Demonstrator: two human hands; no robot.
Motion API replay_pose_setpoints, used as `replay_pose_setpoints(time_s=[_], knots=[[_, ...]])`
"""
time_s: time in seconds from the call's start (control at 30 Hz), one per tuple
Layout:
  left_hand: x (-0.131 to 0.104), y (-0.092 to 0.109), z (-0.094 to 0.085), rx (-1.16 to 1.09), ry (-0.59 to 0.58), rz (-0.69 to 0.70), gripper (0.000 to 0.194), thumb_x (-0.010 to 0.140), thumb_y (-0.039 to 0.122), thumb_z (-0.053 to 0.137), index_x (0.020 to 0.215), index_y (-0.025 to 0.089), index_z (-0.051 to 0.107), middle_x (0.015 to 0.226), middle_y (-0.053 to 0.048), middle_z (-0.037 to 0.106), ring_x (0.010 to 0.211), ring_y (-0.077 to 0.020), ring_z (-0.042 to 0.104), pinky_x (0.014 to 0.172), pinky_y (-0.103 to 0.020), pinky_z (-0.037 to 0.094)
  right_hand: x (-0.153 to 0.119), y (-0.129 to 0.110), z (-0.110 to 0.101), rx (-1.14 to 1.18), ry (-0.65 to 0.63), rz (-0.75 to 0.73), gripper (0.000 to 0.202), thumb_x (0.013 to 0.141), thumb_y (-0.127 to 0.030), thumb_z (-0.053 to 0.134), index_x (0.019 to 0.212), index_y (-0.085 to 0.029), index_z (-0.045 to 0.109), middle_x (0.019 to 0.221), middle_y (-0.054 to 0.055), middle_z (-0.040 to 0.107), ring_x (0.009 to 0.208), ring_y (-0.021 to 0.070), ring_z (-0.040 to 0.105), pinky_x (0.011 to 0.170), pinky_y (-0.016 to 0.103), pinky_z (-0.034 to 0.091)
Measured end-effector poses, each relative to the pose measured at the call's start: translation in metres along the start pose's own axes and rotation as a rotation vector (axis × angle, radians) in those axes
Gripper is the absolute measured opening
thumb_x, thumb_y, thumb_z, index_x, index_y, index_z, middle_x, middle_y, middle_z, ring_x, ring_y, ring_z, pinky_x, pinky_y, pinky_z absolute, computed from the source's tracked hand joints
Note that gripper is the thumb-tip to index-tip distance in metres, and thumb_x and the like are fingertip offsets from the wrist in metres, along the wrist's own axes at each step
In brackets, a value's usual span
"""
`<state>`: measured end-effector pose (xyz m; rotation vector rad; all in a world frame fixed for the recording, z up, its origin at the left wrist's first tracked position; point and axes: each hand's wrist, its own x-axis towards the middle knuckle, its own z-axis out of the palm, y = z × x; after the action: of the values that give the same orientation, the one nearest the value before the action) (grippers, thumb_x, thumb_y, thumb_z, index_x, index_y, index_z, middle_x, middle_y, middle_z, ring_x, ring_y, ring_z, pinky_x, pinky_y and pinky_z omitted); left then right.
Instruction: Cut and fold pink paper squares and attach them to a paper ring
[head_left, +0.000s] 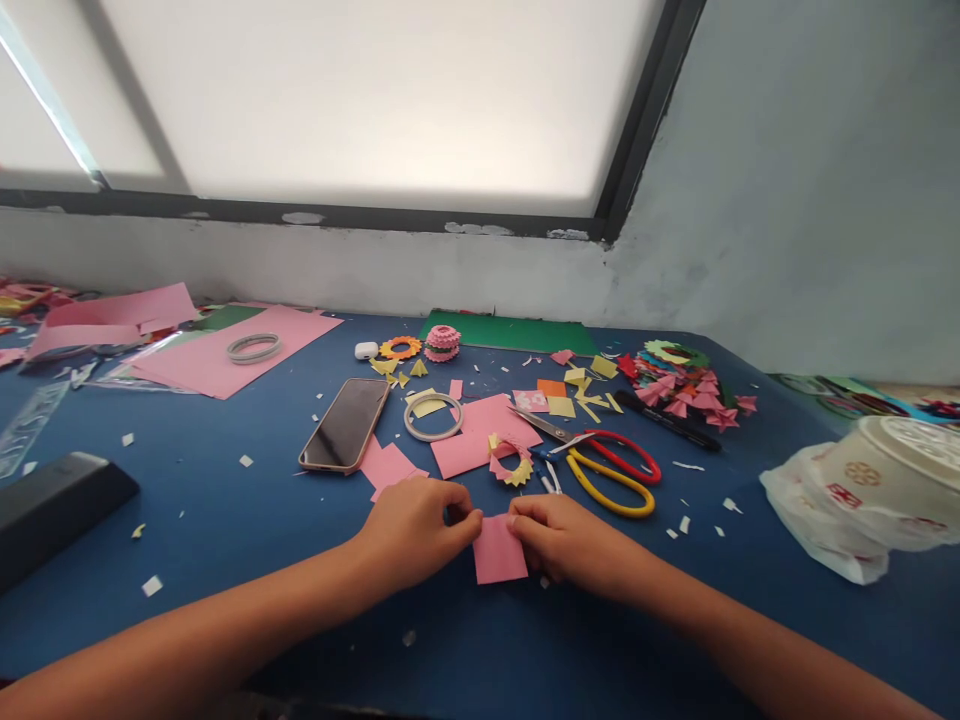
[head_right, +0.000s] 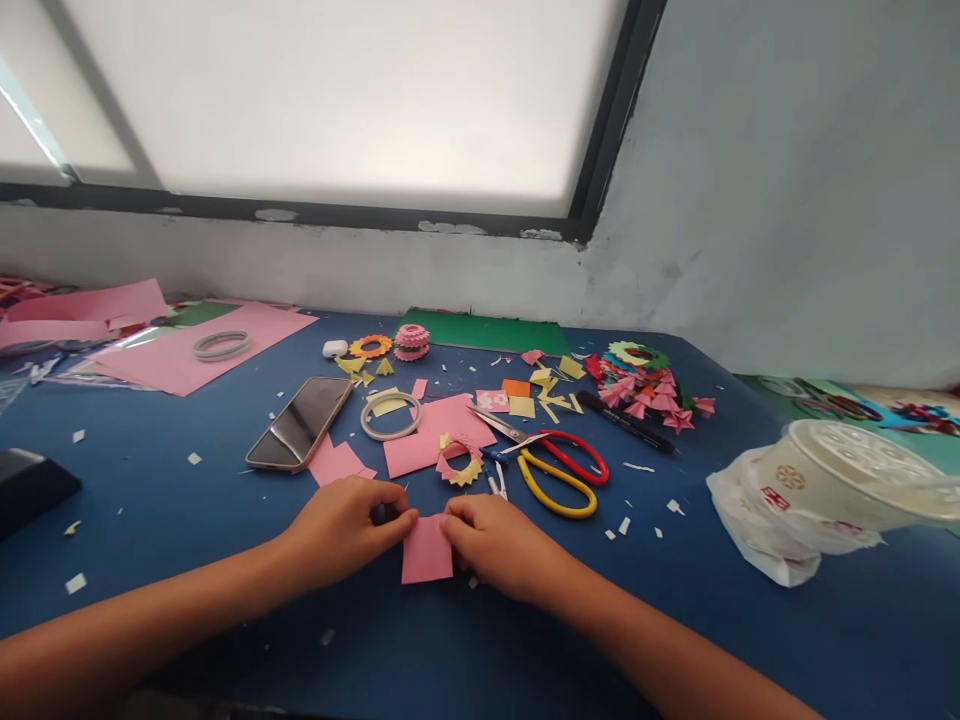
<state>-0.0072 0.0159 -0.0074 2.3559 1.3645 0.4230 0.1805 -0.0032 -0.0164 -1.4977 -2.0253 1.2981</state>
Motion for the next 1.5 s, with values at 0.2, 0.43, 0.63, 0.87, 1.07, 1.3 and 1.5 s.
replay_pose_setpoints(time_s=[0.2,0.43,0.63,0.87,1.07,1.3,1.5], knots=[[-0.003,0.001,0.009,0.199,0.005,0.108,0.017,0.079,0.028,0.057,0.066,0.019,0.062,0.065,0.002,0.066,0.061,-0.0151,0.059,0.050,-0.022,0.029,-0.008,-0.005,0.011,-0.696,0.251,-0.054,0.022,0.082,-0.022,0.043,0.061,-0.018,0.048,0.060,0.003,0.060,0.054,0.0141,0.053,0.048,0.028,0.017],[-0.009,-0.002,0.019,0.345,0.123,0.348,0.017,0.082,0.027,0.056,0.068,0.018,0.061,0.066,0.001,0.063,0.060,-0.0148,0.059,0.050,-0.024,0.033,-0.014,0.001,0.020,-0.965,0.348,-0.235,0.012,0.084,-0.016,0.047,0.073,-0.018,0.053,0.067,0.004,0.062,0.058,0.0177,0.060,0.047,0.028,0.025],[-0.015,-0.004,0.023,0.437,0.179,0.562,0.025,0.089,0.020,0.045,0.068,0.017,0.057,0.066,0.000,0.062,0.053,-0.0144,0.055,0.045,-0.026,0.033,-0.013,0.013,0.013,-0.924,0.313,-0.461,0.016,0.086,-0.014,0.047,0.071,-0.019,0.052,0.065,0.001,0.057,0.057,0.0160,0.058,0.049,0.026,0.035],[-0.018,-0.004,0.022,0.451,0.155,0.656,0.023,0.090,0.019,0.045,0.073,0.015,0.059,0.070,-0.002,0.065,0.055,-0.0143,0.055,0.045,-0.026,0.035,-0.014,0.026,0.009,-0.770,0.305,-0.661,0.025,0.092,-0.017,0.038,0.080,-0.017,0.060,0.075,0.006,0.065,0.067,0.0155,0.061,0.061,0.027,0.048],[-0.019,-0.004,0.025,0.449,0.210,0.669,0.019,0.088,0.019,0.047,0.076,0.016,0.061,0.069,-0.001,0.065,0.054,-0.0152,0.055,0.045,-0.028,0.034,-0.013,0.034,0.007,-0.689,0.382,-0.846,0.024,0.092,-0.018,0.040,0.093,-0.014,0.063,0.087,0.010,0.069,0.073,0.0176,0.064,0.065,0.029,0.054],[-0.018,-0.005,0.023,0.426,0.170,0.663,0.021,0.088,0.020,0.045,0.076,0.017,0.062,0.072,-0.002,0.064,0.058,-0.0143,0.055,0.049,-0.028,0.036,-0.007,0.036,0.000,-0.679,0.317,-0.929,0.021,0.091,-0.018,0.042,0.093,-0.015,0.063,0.086,0.010,0.069,0.077,0.0170,0.064,0.067,0.029,0.054],[-0.016,-0.007,0.023,0.406,0.114,0.670,0.019,0.088,0.021,0.047,0.077,0.017,0.062,0.079,-0.001,0.066,0.062,-0.0143,0.056,0.053,-0.028,0.037,-0.008,0.035,-0.002,-0.667,0.294,-0.970,0.020,0.090,-0.015,0.043,0.094,-0.014,0.063,0.089,0.010,0.068,0.079,0.0166,0.063,0.069,0.028,0.054]])
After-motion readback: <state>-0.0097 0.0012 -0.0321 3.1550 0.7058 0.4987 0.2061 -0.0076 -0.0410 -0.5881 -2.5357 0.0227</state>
